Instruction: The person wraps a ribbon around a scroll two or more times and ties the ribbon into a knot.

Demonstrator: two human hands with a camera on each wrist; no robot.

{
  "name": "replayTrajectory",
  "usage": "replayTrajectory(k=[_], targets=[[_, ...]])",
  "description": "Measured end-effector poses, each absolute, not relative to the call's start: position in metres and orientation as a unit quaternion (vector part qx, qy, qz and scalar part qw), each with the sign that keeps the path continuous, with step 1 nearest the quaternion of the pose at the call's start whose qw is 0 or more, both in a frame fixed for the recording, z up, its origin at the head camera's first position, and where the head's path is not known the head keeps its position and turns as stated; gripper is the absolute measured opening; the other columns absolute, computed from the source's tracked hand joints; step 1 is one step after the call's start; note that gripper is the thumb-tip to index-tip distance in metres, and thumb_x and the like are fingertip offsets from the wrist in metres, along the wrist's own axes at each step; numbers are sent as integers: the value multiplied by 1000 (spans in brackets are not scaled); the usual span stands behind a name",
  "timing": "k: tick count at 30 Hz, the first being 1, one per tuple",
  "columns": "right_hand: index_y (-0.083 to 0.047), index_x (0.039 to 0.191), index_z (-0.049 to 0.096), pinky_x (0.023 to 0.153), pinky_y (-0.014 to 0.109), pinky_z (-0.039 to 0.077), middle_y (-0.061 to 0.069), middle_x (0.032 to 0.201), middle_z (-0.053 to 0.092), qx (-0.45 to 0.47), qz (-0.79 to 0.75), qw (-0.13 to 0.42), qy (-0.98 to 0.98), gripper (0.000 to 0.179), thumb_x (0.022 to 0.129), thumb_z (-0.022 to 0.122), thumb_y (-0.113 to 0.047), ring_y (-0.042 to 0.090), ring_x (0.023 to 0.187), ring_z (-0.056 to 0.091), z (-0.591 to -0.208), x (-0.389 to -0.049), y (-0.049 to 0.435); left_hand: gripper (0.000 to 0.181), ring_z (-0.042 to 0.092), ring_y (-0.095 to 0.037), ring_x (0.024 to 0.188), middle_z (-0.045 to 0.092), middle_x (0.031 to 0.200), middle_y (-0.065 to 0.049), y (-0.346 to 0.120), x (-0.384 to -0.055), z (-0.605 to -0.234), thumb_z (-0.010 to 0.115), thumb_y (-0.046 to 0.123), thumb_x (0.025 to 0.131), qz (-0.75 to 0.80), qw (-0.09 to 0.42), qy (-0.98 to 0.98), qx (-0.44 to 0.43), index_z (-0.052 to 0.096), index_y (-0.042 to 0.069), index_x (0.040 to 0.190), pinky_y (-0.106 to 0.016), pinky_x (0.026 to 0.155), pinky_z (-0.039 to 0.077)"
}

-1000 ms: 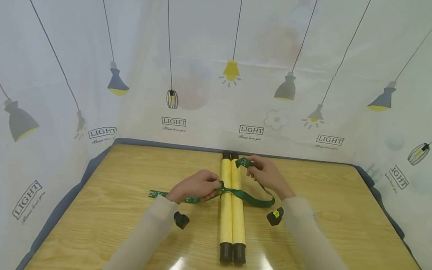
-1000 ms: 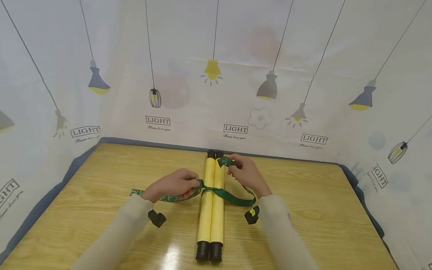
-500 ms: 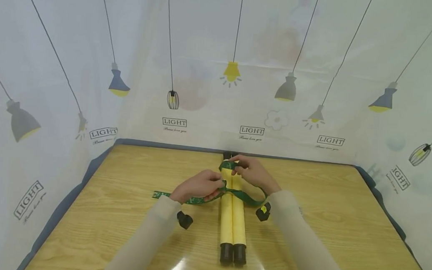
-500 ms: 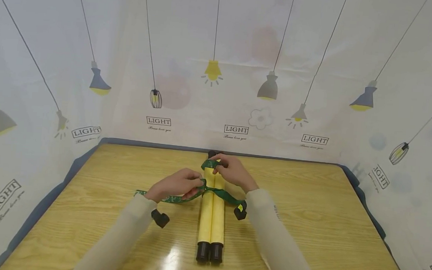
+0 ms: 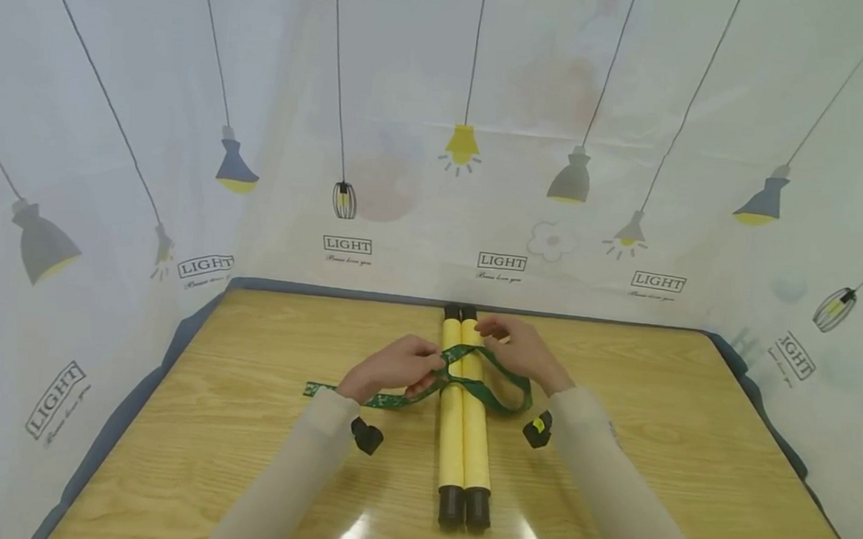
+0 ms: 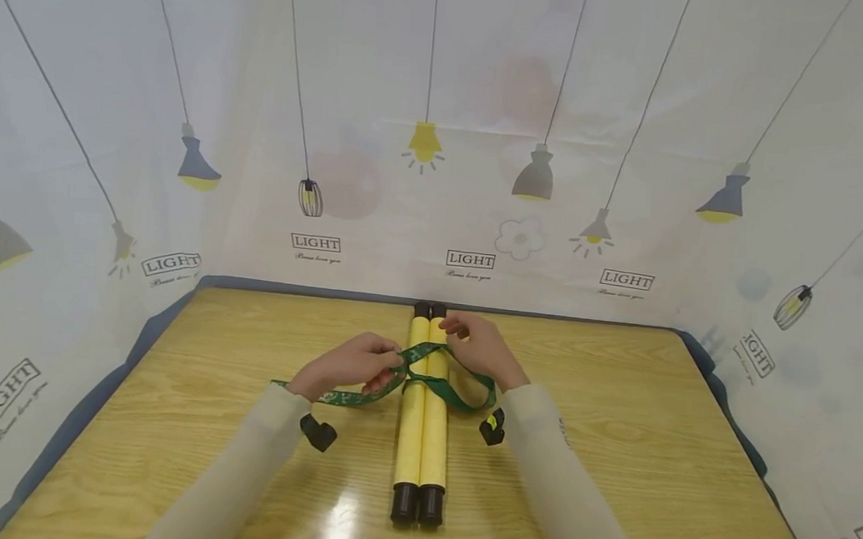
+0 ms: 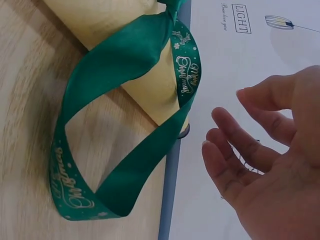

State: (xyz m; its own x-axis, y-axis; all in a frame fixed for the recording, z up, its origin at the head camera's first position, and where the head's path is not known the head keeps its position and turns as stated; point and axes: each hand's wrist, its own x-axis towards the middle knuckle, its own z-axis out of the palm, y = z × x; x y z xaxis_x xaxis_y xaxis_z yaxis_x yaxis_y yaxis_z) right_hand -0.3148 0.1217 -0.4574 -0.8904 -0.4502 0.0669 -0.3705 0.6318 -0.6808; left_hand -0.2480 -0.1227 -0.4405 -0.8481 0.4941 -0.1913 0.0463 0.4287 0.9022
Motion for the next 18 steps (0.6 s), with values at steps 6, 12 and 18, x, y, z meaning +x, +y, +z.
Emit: replayTrajectory(k=[6, 12, 18], targets=[[-5, 127, 66, 92, 46, 55, 11, 119, 71, -243, -363, 44, 899, 27, 103, 59, -16, 27, 108, 66, -450, -304, 123, 34, 45, -13, 50, 50, 61, 0, -122, -251, -441, 43, 20, 111, 509, 224, 817, 155, 61, 5, 86, -30, 55, 45], [-5, 120, 71, 82, 34, 57, 7, 106, 73, -310, -362, 38, 878, 26, 98, 69, -19, 19, 94, 67, -433, -283, 117, 35, 46, -12, 51, 52, 62, 0, -120, -255, -436, 44, 21, 110, 512, 226, 818, 137, 66, -1, 95, -31, 55, 45], [-8, 112, 73, 75, 32, 58, 7, 106, 75, -374, -345, 3, 861, 28, 89, 82, -22, 21, 91, 67, -430, -265, 104, 35, 46, -13, 53, 53, 63, 0, -119, -257, -434, 46, 24, 110, 521, 224, 813, 135, 67, 0, 93, -30, 56, 45]])
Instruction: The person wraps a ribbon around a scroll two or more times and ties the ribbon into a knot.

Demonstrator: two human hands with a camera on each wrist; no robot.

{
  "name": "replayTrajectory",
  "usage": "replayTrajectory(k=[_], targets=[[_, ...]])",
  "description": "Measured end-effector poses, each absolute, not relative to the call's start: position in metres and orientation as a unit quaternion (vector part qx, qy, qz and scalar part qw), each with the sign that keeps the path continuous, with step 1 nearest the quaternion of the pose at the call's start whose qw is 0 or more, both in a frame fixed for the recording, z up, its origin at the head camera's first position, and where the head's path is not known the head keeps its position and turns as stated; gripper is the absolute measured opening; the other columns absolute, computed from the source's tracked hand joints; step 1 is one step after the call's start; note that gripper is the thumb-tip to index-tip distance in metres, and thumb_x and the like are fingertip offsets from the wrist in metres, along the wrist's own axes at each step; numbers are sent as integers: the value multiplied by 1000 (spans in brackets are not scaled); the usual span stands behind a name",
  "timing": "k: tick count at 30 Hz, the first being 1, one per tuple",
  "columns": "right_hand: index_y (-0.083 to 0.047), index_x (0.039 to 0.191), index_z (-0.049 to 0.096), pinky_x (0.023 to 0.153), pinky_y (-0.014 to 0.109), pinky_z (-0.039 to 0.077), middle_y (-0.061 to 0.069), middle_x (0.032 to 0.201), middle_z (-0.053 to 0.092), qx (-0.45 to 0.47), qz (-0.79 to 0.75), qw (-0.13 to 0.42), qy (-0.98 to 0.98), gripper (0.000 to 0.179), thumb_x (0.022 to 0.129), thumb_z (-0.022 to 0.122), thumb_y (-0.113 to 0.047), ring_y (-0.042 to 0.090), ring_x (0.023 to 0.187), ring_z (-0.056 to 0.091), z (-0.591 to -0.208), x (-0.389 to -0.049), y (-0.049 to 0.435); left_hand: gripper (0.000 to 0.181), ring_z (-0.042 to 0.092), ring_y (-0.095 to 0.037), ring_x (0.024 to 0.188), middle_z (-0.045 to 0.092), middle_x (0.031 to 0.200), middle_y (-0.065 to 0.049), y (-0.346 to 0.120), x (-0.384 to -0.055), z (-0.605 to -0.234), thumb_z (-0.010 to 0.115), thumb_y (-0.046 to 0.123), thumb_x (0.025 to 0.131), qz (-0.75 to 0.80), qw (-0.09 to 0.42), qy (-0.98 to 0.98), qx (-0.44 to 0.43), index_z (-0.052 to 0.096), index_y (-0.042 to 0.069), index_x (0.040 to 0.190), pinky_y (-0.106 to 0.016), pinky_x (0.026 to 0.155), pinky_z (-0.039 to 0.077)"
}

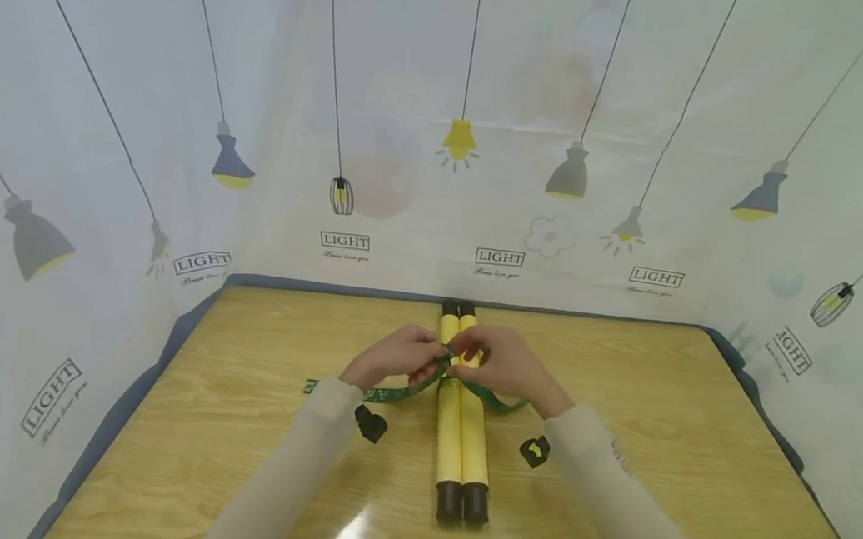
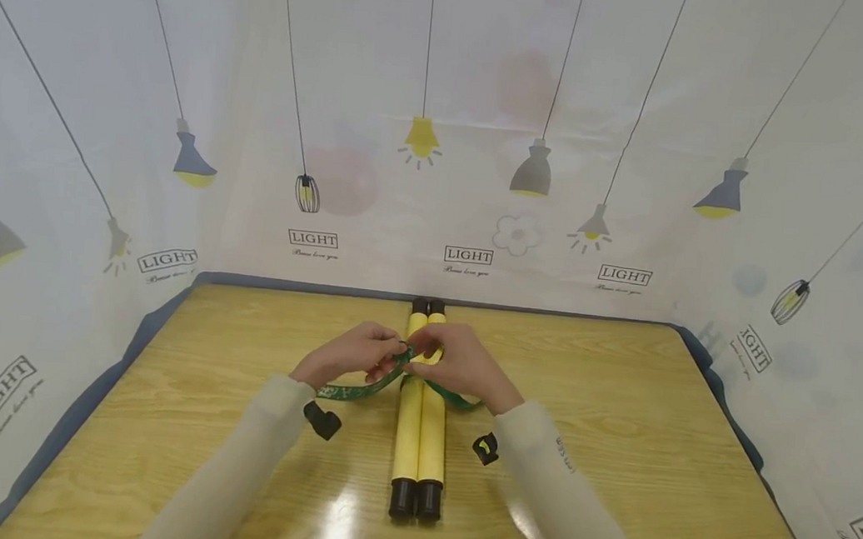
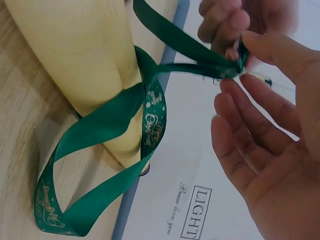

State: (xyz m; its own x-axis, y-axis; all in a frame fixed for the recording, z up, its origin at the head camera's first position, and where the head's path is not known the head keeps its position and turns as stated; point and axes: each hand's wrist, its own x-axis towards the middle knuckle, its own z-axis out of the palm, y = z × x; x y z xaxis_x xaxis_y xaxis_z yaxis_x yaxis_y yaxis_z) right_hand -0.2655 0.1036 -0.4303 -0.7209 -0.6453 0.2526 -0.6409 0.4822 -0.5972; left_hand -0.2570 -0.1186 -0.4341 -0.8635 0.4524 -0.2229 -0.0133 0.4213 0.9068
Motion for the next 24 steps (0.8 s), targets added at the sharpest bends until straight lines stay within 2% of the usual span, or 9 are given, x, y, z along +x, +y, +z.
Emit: replayTrajectory(k=[5, 8, 13, 15, 17, 21, 24], targets=[[-13, 104, 73, 79, 36, 57, 0, 99, 75, -370, -310, -55, 874, 28, 84, 86, -27, 19, 87, 67, -431, -257, 93, 35, 49, -15, 57, 55, 66, -2, -119, -257, -434, 46, 25, 110, 529, 222, 807, 141, 63, 7, 85, -35, 61, 47], [-13, 102, 74, 77, 34, 56, 0, 96, 75, -359, -288, -79, 884, 23, 86, 85, -26, 18, 85, 68, -431, -255, 89, 35, 50, -15, 57, 55, 68, -2, -120, -258, -436, 48, 28, 109, 529, 222, 805, 148, 64, 8, 85, -36, 60, 47], [-11, 98, 75, 71, 29, 55, 0, 88, 74, -350, -269, -107, 891, 10, 93, 75, -20, 14, 78, 67, -433, -255, 87, 49, 47, -15, 59, 54, 68, -1, -124, -260, -435, 51, 42, 108, 536, 242, 794, 154, 69, -4, 105, -34, 59, 44], [-11, 95, 76, 69, 28, 55, -1, 84, 74, -350, -276, -118, 887, 7, 94, 72, -17, 11, 74, 66, -434, -256, 87, 56, 46, -16, 59, 54, 69, -1, -125, -259, -433, 50, 47, 107, 540, 250, 788, 155, 69, -6, 114, -32, 58, 43], [-11, 94, 76, 67, 28, 55, -2, 81, 73, -348, -292, -127, 882, 7, 94, 70, -14, 9, 71, 65, -435, -257, 88, 58, 45, -16, 59, 54, 69, -1, -126, -260, -431, 49, 50, 107, 543, 250, 787, 151, 69, -4, 115, -30, 56, 42], [-11, 92, 76, 69, 31, 57, -2, 80, 73, -336, -324, -122, 876, 10, 94, 66, -9, 7, 71, 65, -438, -262, 90, 55, 48, -15, 59, 57, 70, -2, -129, -266, -432, 48, 51, 107, 530, 215, 808, 139, 72, 2, 112, -29, 55, 43], [-9, 92, 76, 70, 33, 58, -1, 81, 73, -326, -332, -114, 878, 11, 95, 65, -10, 8, 72, 65, -440, -265, 93, 46, 58, -22, 67, 65, 79, -9, -132, -273, -436, 52, 45, 107, 507, 174, 835, 127, 74, 4, 112, -36, 60, 51]])
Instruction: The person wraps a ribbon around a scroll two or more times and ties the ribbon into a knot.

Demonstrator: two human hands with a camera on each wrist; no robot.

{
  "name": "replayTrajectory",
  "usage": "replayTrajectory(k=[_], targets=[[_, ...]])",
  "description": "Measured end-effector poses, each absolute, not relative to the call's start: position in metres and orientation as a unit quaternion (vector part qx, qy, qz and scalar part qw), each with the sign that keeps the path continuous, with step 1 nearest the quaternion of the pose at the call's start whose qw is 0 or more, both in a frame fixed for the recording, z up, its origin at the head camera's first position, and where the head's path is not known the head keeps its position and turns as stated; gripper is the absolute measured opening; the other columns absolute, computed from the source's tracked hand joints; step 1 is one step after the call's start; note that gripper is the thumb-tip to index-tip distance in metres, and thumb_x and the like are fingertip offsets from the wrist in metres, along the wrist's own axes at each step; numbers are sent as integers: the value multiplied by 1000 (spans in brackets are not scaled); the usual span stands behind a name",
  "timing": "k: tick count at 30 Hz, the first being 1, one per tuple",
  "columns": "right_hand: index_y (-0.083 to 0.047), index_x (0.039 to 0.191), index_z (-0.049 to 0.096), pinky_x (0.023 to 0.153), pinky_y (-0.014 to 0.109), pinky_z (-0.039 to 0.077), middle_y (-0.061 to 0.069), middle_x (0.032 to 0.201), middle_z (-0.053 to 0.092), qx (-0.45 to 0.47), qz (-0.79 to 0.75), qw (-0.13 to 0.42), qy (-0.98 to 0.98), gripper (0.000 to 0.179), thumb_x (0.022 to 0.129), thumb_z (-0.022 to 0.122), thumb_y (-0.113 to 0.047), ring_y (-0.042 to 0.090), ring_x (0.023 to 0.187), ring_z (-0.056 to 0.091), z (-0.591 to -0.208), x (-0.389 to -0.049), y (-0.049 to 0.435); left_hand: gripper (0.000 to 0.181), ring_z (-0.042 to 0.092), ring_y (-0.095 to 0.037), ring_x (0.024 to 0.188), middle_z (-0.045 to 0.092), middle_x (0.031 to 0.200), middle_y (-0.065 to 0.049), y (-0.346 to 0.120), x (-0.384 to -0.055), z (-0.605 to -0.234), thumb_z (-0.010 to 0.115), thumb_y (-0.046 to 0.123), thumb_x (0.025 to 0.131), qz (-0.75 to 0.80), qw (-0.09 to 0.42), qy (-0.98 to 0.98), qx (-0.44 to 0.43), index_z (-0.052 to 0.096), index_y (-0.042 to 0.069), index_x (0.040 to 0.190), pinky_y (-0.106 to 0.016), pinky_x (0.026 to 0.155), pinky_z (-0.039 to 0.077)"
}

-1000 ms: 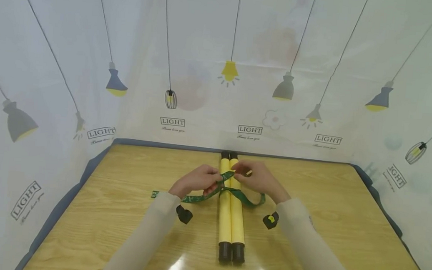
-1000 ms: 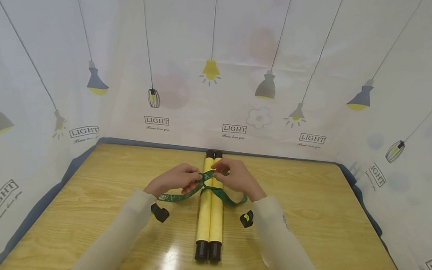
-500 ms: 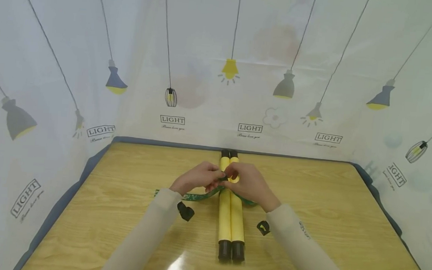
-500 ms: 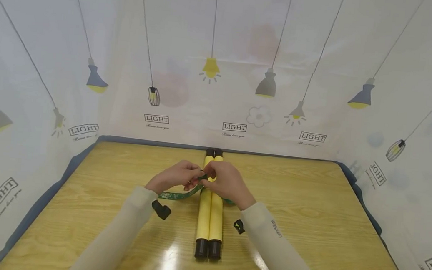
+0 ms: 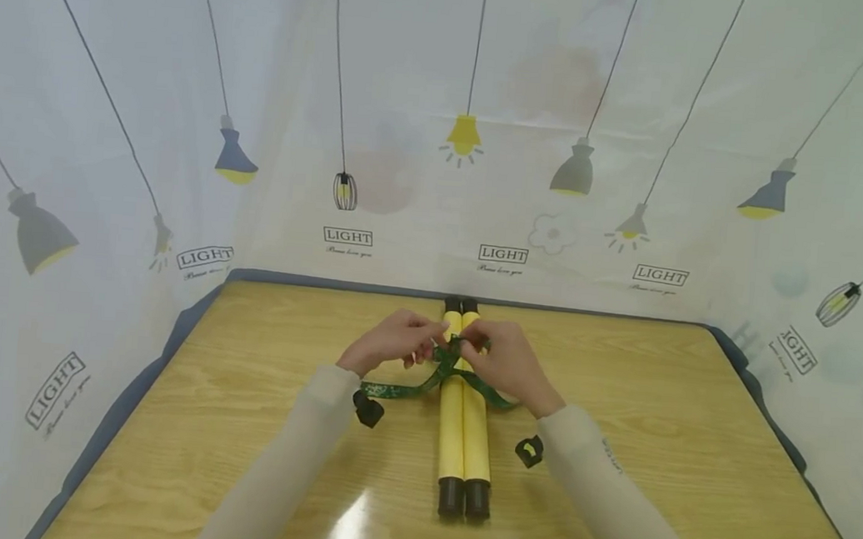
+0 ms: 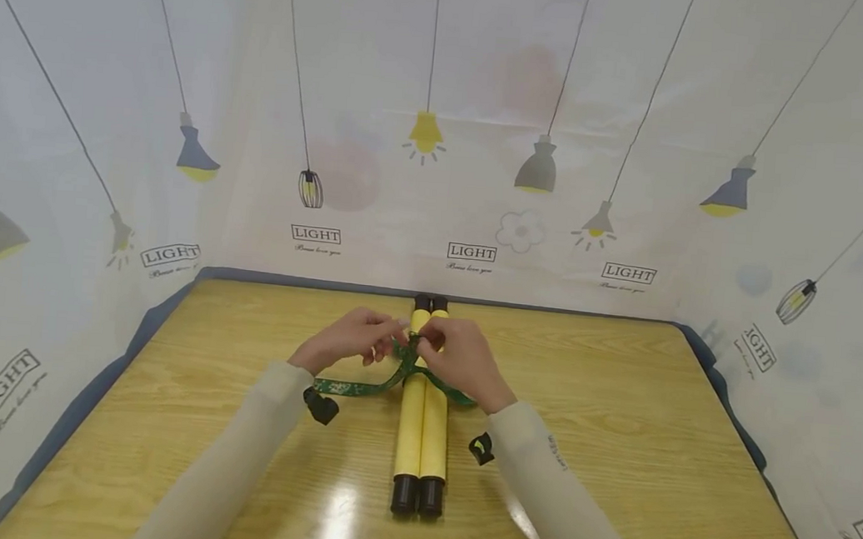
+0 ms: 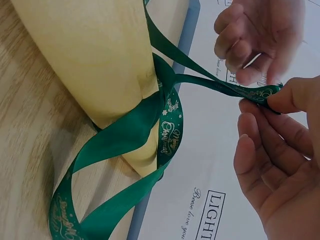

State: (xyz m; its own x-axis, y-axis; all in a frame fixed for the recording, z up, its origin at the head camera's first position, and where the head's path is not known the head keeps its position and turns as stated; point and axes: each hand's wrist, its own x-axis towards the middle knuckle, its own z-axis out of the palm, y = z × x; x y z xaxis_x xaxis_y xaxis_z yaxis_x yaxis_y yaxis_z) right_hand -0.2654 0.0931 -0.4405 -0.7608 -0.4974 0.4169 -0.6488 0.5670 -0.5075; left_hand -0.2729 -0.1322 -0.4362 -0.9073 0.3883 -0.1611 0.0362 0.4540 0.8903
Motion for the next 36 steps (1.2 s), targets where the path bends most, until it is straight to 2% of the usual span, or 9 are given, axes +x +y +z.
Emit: replayTrajectory(k=[4, 8, 14, 17, 20, 23, 31, 36], targets=[[-7, 95, 75, 75, 41, 59, 2, 84, 75, 320, 347, 93, -877, 10, 96, 66, -10, 13, 76, 68, -439, -265, 98, 33, 67, -36, 95, 72, 104, -15, -134, -283, -444, 59, 32, 104, 473, 142, 861, 123, 73, 5, 117, -46, 76, 58], [-6, 96, 76, 77, 44, 59, 3, 86, 75, 318, 357, 72, -876, 9, 96, 67, -9, 17, 79, 69, -436, -264, 101, 31, 68, -31, 107, 72, 118, -11, -130, -294, -455, 63, 27, 102, 426, 123, 887, 132, 71, 6, 124, -41, 84, 59], [-7, 97, 76, 74, 35, 58, 1, 86, 75, 312, 341, 62, -885, 10, 96, 67, -11, 14, 78, 69, -436, -266, 104, 34, 68, -24, 104, 72, 117, -12, -121, -302, -470, 67, 24, 101, 366, 108, 912, 150, 69, 2, 126, -37, 85, 59], [-8, 98, 77, 73, 34, 57, 1, 86, 75, 303, 341, 56, -888, 11, 96, 67, -12, 13, 78, 69, -437, -267, 105, 24, 68, -21, 97, 73, 109, -9, -117, -303, -475, 69, 22, 100, 343, 100, 920, 161, 73, 4, 115, -33, 81, 58], [-8, 99, 77, 73, 34, 57, 1, 87, 76, 296, 345, 53, -889, 11, 97, 67, -13, 13, 79, 69, -437, -267, 107, 14, 65, -17, 84, 74, 98, -8, -116, -303, -476, 69, 19, 99, 333, 100, 923, 164, 74, 7, 99, -30, 73, 55], [-7, 99, 77, 74, 34, 57, 1, 87, 76, 297, 349, 54, -887, 11, 97, 67, -13, 13, 80, 69, -436, -268, 109, 16, 60, -14, 73, 72, 89, -6, -118, -302, -475, 67, 19, 100, 333, 104, 922, 167, 74, 8, 91, -28, 65, 51], [-8, 99, 76, 68, 28, 55, 1, 85, 75, 291, 350, 53, -889, 11, 97, 67, -13, 12, 76, 67, -438, -272, 112, 16, 62, -14, 78, 71, 92, -1, -133, -298, -460, 66, 26, 101, 337, 100, 919, 180, 75, 13, 97, -30, 69, 52], [-9, 99, 76, 69, 29, 55, -1, 84, 75, 287, 350, 51, -890, 12, 97, 66, -15, 11, 76, 67, -438, -273, 113, 17, 60, -14, 76, 71, 88, 0, -140, -289, -450, 65, 27, 101, 342, 100, 916, 182, 74, 14, 94, -30, 68, 50]])
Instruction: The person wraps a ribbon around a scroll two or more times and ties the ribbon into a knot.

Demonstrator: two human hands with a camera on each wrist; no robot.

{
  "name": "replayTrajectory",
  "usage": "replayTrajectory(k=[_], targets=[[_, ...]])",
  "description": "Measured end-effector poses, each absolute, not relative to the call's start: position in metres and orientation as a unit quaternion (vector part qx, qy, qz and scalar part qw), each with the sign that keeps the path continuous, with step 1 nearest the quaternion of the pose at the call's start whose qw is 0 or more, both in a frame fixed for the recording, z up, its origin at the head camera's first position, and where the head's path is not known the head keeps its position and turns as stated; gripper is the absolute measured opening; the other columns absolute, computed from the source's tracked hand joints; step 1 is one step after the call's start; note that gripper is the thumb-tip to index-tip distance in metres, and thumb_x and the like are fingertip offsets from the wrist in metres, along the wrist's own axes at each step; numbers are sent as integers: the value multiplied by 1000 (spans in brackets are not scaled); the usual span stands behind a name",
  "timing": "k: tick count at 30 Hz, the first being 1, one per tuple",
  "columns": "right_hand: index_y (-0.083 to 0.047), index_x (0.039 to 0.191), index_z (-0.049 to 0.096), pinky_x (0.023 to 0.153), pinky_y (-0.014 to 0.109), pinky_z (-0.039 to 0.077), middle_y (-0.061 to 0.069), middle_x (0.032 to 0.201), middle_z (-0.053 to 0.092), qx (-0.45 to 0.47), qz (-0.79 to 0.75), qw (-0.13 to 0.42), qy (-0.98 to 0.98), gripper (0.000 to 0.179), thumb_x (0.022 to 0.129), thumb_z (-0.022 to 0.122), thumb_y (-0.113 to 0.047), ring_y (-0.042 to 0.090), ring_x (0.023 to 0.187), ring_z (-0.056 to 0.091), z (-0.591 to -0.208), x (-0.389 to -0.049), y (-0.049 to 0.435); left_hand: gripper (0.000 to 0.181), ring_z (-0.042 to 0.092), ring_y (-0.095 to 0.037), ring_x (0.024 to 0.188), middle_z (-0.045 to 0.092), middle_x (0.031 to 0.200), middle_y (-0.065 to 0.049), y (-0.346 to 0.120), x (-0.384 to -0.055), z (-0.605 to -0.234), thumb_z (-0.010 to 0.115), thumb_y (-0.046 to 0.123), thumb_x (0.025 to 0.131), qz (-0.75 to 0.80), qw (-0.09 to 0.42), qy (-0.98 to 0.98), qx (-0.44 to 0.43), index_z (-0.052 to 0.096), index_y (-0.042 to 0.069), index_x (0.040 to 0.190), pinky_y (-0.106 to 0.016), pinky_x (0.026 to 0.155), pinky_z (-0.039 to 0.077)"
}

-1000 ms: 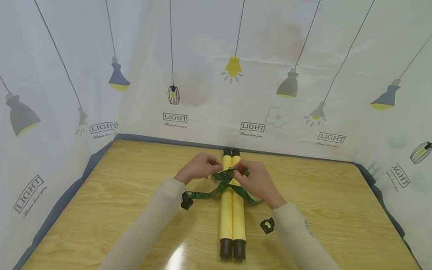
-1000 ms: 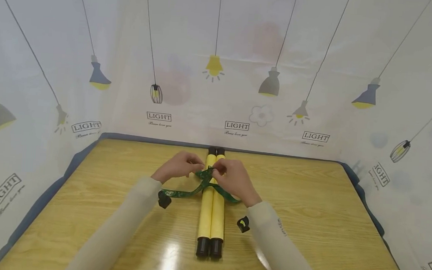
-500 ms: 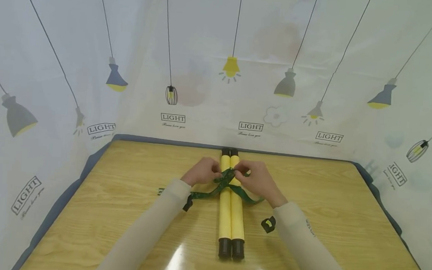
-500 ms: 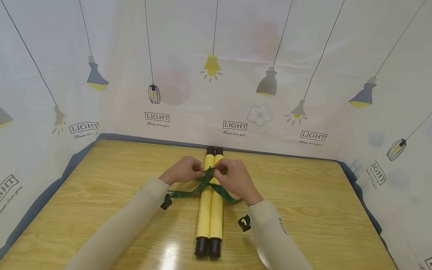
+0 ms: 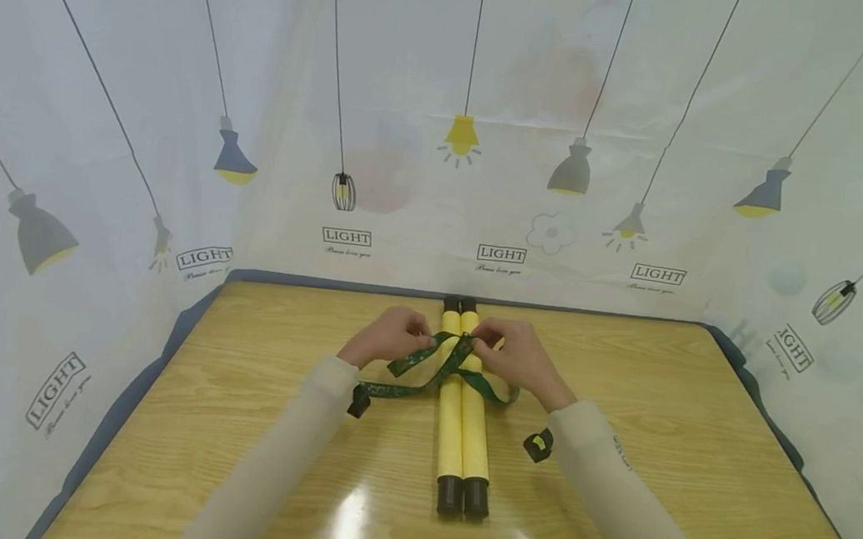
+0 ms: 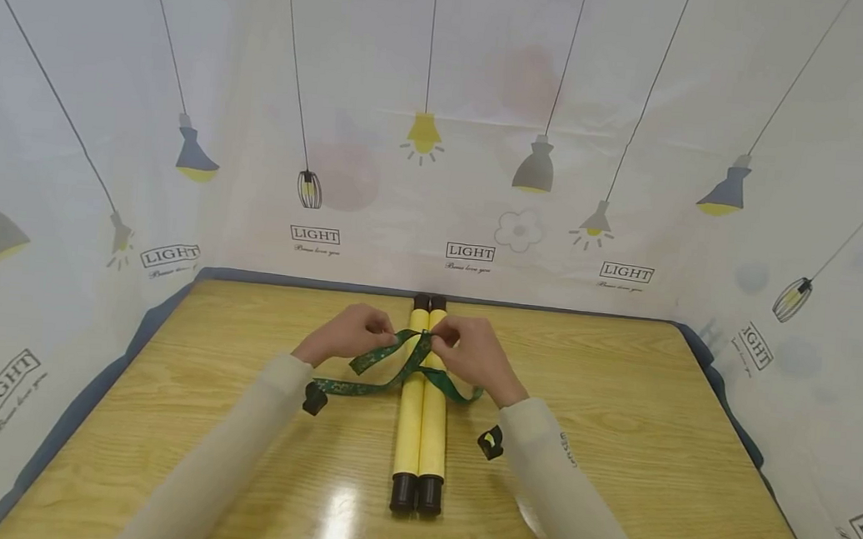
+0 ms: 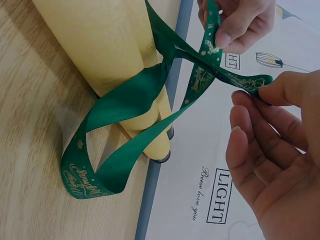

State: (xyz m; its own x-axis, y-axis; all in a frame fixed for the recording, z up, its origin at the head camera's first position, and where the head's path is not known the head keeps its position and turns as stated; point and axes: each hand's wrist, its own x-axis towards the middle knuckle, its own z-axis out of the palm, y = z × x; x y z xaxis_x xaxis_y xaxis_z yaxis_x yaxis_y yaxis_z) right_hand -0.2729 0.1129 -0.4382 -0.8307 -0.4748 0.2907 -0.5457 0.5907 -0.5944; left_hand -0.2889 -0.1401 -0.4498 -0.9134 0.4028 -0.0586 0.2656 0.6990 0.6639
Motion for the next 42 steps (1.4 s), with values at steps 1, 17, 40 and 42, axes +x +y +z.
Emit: replayTrajectory(k=[1, 17, 40, 42], targets=[[-10, 99, 76, 70, 30, 55, -1, 84, 74, 286, 351, 51, -890, 12, 97, 66, -15, 11, 76, 66, -438, -273, 113, 17, 59, -13, 75, 70, 87, 0, -141, -286, -448, 65, 26, 101, 344, 100, 915, 184, 74, 14, 93, -30, 67, 50], [-9, 100, 77, 76, 36, 57, 1, 86, 76, 290, 342, 59, -892, 11, 96, 68, -14, 12, 79, 68, -436, -275, 112, 21, 49, -11, 49, 58, 59, 2, -114, -234, -440, 63, 28, 102, 428, 182, 870, 162, 75, 15, 92, -31, 52, 48], [-8, 98, 77, 74, 34, 57, 2, 85, 76, 304, 358, 55, -881, 10, 96, 68, -11, 12, 77, 68, -436, -275, 112, 34, 75, -24, 82, 77, 95, -10, -76, -218, -452, 64, 33, 102, 489, 281, 797, 216, 77, 3, 110, -39, 71, 62], [-8, 98, 77, 74, 34, 57, 2, 85, 76, 303, 358, 54, -881, 10, 96, 68, -12, 12, 78, 68, -436, -275, 113, 31, 74, -24, 80, 77, 93, -11, -80, -223, -451, 63, 32, 102, 484, 250, 811, 212, 77, 4, 105, -43, 71, 62]])
